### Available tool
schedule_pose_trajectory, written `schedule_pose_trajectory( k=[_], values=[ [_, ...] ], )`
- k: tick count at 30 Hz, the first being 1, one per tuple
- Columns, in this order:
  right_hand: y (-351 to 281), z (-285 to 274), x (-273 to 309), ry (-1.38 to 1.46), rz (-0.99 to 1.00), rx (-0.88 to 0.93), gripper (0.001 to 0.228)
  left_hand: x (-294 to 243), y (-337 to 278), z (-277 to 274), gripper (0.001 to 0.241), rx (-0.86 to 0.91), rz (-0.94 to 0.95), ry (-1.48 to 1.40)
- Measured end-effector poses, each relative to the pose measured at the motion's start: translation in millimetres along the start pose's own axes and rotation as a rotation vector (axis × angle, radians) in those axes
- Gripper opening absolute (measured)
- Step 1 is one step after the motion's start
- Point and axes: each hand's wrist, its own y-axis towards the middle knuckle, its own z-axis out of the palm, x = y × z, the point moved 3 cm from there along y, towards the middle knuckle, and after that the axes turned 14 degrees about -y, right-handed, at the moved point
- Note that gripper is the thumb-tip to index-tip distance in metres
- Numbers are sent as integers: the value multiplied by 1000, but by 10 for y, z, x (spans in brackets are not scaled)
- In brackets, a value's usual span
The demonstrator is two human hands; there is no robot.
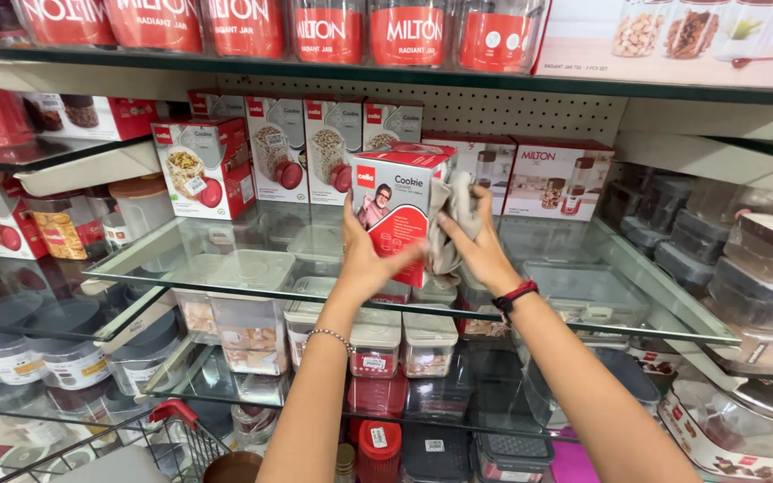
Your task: Selecting, wiping, and placing various kitchen storage containers and boxes into a shopping cart.
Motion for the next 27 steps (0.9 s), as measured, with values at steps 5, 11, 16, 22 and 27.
schedule_pose_trajectory(
  k=[5,11,16,22,27],
  values=[
    [-80,-144,413,-423,-349,-146,65,-266,-96,35,160,92,-45,108],
    [-82,-218,444,-359,-353,-346,60,-96,-90,51,159,258,-51,44],
    [-32,-196,57,-165,-116,-339,48,-149,-85,18,157,223,-95,39],
    [-61,225,-613,-558,-104,260,59,135,137,-575,155,-15,-49,283],
    [-59,452,111,-568,-125,774,81,214,332,-1396,159,-170,-265,517]
  ],
)
